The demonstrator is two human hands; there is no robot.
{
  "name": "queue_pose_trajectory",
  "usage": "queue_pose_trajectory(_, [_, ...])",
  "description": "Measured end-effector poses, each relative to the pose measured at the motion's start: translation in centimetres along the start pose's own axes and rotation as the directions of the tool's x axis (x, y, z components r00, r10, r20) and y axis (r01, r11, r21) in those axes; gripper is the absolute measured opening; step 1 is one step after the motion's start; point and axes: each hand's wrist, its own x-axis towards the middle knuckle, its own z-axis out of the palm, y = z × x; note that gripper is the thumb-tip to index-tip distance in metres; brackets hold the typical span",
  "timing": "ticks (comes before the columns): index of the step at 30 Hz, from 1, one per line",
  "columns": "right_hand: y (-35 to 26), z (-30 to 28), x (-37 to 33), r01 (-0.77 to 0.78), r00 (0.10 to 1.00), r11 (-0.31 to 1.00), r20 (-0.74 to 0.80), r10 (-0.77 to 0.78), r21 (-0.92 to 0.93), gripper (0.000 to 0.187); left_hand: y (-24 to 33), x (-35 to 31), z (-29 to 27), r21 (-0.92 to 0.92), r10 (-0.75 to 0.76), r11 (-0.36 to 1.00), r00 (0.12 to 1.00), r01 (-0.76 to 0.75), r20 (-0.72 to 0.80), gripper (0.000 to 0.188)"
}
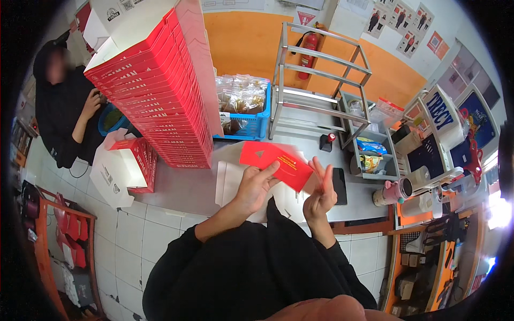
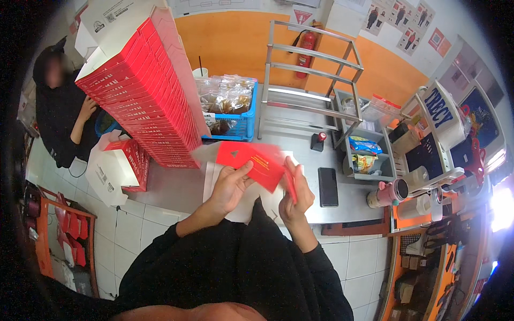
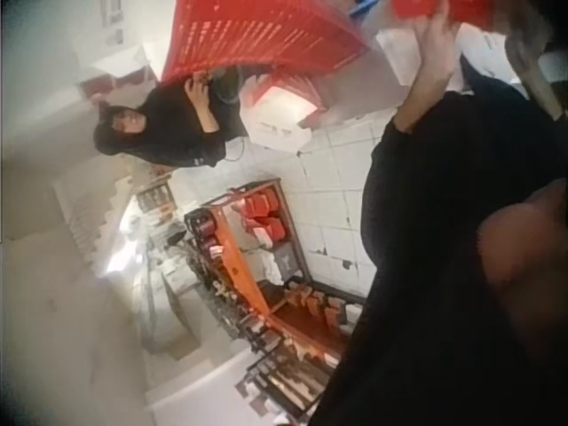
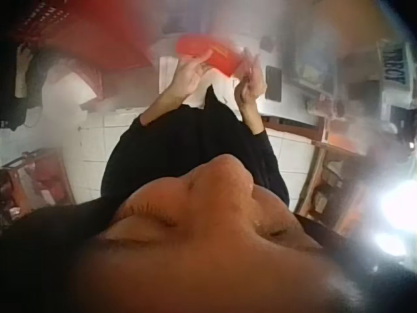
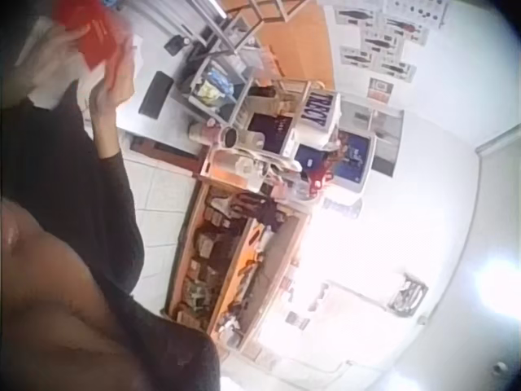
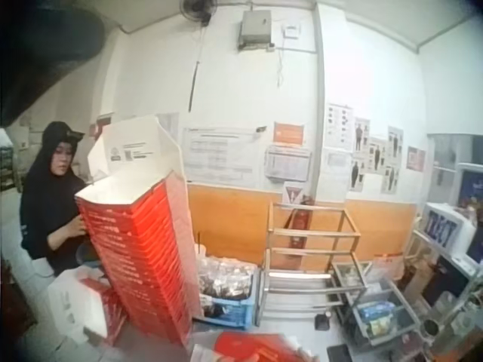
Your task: The person folds and assembles red and white cardboard takeout boxes by hand at a restaurant counter.
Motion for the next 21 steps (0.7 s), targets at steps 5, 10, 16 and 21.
queue_pose_trajectory(5, [-1.5,2.1,1.2,0.04,0.997,0.998,-0.064,-0.043,-0.056,0.033,-0.6,-0.6,1.4,0.002,0.121,0.993,0.992,-0.121,0.032,0.026])
queue_pose_trajectory(10, [-1.0,0.4,2.7,0.389,0.897,0.903,0.297,-0.327,-0.181,0.049,1.3,-0.5,0.7,-0.053,0.09,0.995,0.985,-0.083,0.15,0.031])
queue_pose_trajectory(16, [0.7,0.8,2.2,0.428,0.881,0.864,0.336,-0.333,-0.265,0.058,0.4,-0.9,0.9,-0.16,-0.033,0.985,0.987,0.058,0.158,0.033])
queue_pose_trajectory(21, [0.5,2.4,1.3,0.261,0.957,0.895,0.217,-0.192,-0.361,0.081,-2.2,0.0,-0.8,0.203,0.141,0.962,0.97,-0.181,0.197,0.032])
